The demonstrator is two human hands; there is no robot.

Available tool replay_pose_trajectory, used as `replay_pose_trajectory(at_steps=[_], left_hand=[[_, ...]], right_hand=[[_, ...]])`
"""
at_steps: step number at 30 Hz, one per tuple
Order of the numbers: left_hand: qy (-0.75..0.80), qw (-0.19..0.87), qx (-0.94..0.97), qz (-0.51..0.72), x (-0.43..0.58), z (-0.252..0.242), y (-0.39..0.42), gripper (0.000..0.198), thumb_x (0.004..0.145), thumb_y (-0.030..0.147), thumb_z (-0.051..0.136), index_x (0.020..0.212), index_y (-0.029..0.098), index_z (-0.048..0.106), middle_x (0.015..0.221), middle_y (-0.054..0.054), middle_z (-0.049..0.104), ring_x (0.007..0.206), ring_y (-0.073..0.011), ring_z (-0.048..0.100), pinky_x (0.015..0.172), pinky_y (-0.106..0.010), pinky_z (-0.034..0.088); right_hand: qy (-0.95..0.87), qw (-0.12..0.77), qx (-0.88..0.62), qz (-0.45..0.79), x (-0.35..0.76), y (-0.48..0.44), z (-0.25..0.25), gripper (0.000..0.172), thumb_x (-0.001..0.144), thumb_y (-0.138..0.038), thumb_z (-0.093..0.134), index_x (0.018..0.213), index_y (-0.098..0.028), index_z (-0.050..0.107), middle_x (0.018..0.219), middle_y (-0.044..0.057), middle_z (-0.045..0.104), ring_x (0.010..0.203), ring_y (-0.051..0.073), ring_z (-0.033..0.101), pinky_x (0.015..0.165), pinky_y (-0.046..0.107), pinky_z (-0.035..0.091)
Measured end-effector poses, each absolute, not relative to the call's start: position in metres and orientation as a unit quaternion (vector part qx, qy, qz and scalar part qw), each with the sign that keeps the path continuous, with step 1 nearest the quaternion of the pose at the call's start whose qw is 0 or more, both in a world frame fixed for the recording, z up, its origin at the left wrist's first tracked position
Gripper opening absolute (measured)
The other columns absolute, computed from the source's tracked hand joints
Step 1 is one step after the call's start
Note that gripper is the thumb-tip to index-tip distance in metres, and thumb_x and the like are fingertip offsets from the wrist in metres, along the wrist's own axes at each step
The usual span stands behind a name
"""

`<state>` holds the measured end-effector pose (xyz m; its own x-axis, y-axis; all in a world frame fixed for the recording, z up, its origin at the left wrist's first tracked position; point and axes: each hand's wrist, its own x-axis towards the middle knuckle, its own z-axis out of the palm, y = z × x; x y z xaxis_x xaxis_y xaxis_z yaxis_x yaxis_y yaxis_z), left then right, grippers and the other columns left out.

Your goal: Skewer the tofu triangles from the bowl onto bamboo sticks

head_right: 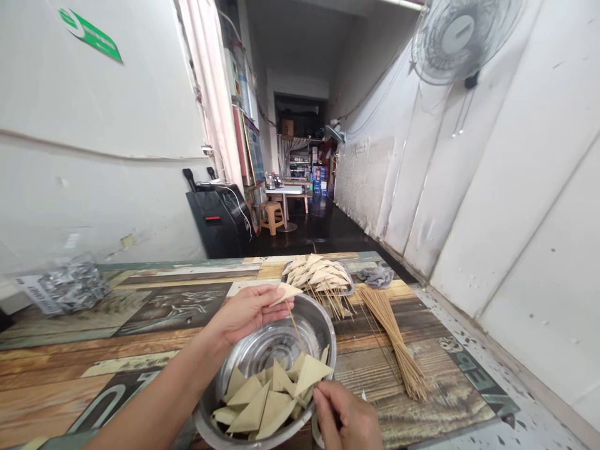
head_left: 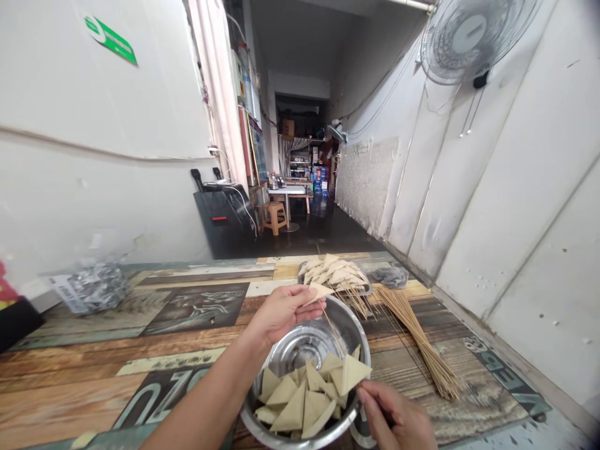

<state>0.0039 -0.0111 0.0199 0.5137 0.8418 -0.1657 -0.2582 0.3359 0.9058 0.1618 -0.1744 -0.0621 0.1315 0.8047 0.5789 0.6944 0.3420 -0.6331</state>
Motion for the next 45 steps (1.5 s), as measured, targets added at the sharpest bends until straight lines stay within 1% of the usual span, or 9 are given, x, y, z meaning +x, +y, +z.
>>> replay_pose_trajectory(at_steps=[4, 7, 11, 18, 24, 28, 37, 40, 45], left_hand=[[0.327, 0.754, 0.423, 0.381, 0.005, 0.024, -0.014, 0.014, 0.077, 0.017, 0.058, 0.084, 0.006, 0.063, 0.082, -0.015, 0.069, 0.073, -0.017, 0.066, 0.069, -0.028, 0.054], [0.338, 0.748, 0.403, 0.404, 0.006, 0.028, -0.016, 0.016, 0.08, 0.02, 0.055, 0.086, 0.007, 0.062, 0.078, -0.014, 0.069, 0.069, -0.0168, 0.066, 0.065, -0.028, 0.055], [0.349, 0.741, 0.401, 0.412, 0.007, 0.03, -0.016, 0.015, 0.079, 0.017, 0.055, 0.086, 0.006, 0.062, 0.076, -0.014, 0.069, 0.067, -0.0165, 0.066, 0.064, -0.027, 0.055], [0.337, 0.751, 0.391, 0.411, 0.007, 0.029, -0.018, 0.014, 0.079, 0.016, 0.055, 0.085, 0.006, 0.062, 0.076, -0.014, 0.069, 0.069, -0.0175, 0.066, 0.065, -0.028, 0.055], [0.331, 0.755, 0.392, 0.409, 0.008, 0.028, -0.019, 0.014, 0.077, 0.017, 0.057, 0.085, 0.007, 0.063, 0.077, -0.014, 0.069, 0.071, -0.0182, 0.066, 0.065, -0.028, 0.055], [0.334, 0.756, 0.391, 0.405, 0.009, 0.028, -0.02, 0.013, 0.077, 0.018, 0.058, 0.083, 0.007, 0.063, 0.076, -0.014, 0.069, 0.071, -0.0186, 0.066, 0.065, -0.028, 0.054], [0.32, 0.763, 0.422, 0.371, 0.011, 0.025, -0.026, 0.017, 0.076, 0.021, 0.06, 0.084, 0.007, 0.064, 0.08, -0.014, 0.068, 0.071, -0.0171, 0.066, 0.067, -0.028, 0.054], [0.326, 0.762, 0.428, 0.361, 0.011, 0.026, -0.029, 0.016, 0.074, 0.021, 0.062, 0.084, 0.007, 0.064, 0.08, -0.013, 0.068, 0.07, -0.0166, 0.066, 0.069, -0.027, 0.053], [0.326, 0.752, 0.444, 0.362, 0.012, 0.024, -0.033, 0.014, 0.073, 0.021, 0.063, 0.079, 0.008, 0.064, 0.082, -0.011, 0.068, 0.076, -0.0178, 0.065, 0.076, -0.029, 0.051]], right_hand=[[-0.664, 0.499, -0.555, 0.043, 0.161, -0.17, -0.063, 0.023, 0.087, -0.029, 0.043, 0.08, -0.019, 0.063, 0.063, 0.001, 0.067, 0.052, 0.012, 0.062, 0.052, 0.017, 0.046], [-0.677, 0.488, -0.549, 0.032, 0.162, -0.168, -0.064, 0.02, 0.087, -0.025, 0.044, 0.08, -0.019, 0.062, 0.061, 0.0, 0.066, 0.051, 0.011, 0.062, 0.051, 0.016, 0.046], [-0.693, 0.474, -0.543, 0.007, 0.161, -0.166, -0.066, 0.018, 0.087, -0.023, 0.045, 0.082, -0.019, 0.061, 0.061, 0.0, 0.066, 0.048, 0.011, 0.062, 0.049, 0.015, 0.045], [-0.673, 0.469, -0.569, -0.053, 0.154, -0.163, -0.071, 0.032, 0.092, -0.033, 0.035, 0.079, -0.019, 0.06, 0.056, 0.0, 0.066, 0.046, 0.013, 0.064, 0.046, 0.019, 0.044], [-0.67, 0.462, -0.574, -0.091, 0.149, -0.16, -0.071, 0.034, 0.093, -0.034, 0.031, 0.08, -0.019, 0.059, 0.056, 0.0, 0.067, 0.044, 0.013, 0.064, 0.046, 0.02, 0.044], [-0.675, 0.461, -0.57, -0.087, 0.148, -0.159, -0.069, 0.031, 0.093, -0.031, 0.032, 0.081, -0.02, 0.058, 0.056, 0.0, 0.067, 0.043, 0.012, 0.064, 0.045, 0.019, 0.043], [-0.7, 0.464, -0.534, -0.096, 0.155, -0.151, -0.062, 0.017, 0.09, -0.02, 0.039, 0.087, -0.018, 0.055, 0.063, 0.001, 0.067, 0.05, 0.012, 0.065, 0.049, 0.018, 0.045], [-0.694, 0.466, -0.539, -0.1, 0.153, -0.148, -0.054, 0.017, 0.089, -0.018, 0.039, 0.087, -0.017, 0.056, 0.062, 0.002, 0.066, 0.048, 0.012, 0.063, 0.048, 0.018, 0.044], [-0.682, 0.454, -0.566, -0.086, 0.146, -0.14, -0.042, 0.022, 0.09, -0.02, 0.038, 0.082, -0.017, 0.058, 0.06, 0.001, 0.064, 0.049, 0.013, 0.062, 0.051, 0.02, 0.043]])
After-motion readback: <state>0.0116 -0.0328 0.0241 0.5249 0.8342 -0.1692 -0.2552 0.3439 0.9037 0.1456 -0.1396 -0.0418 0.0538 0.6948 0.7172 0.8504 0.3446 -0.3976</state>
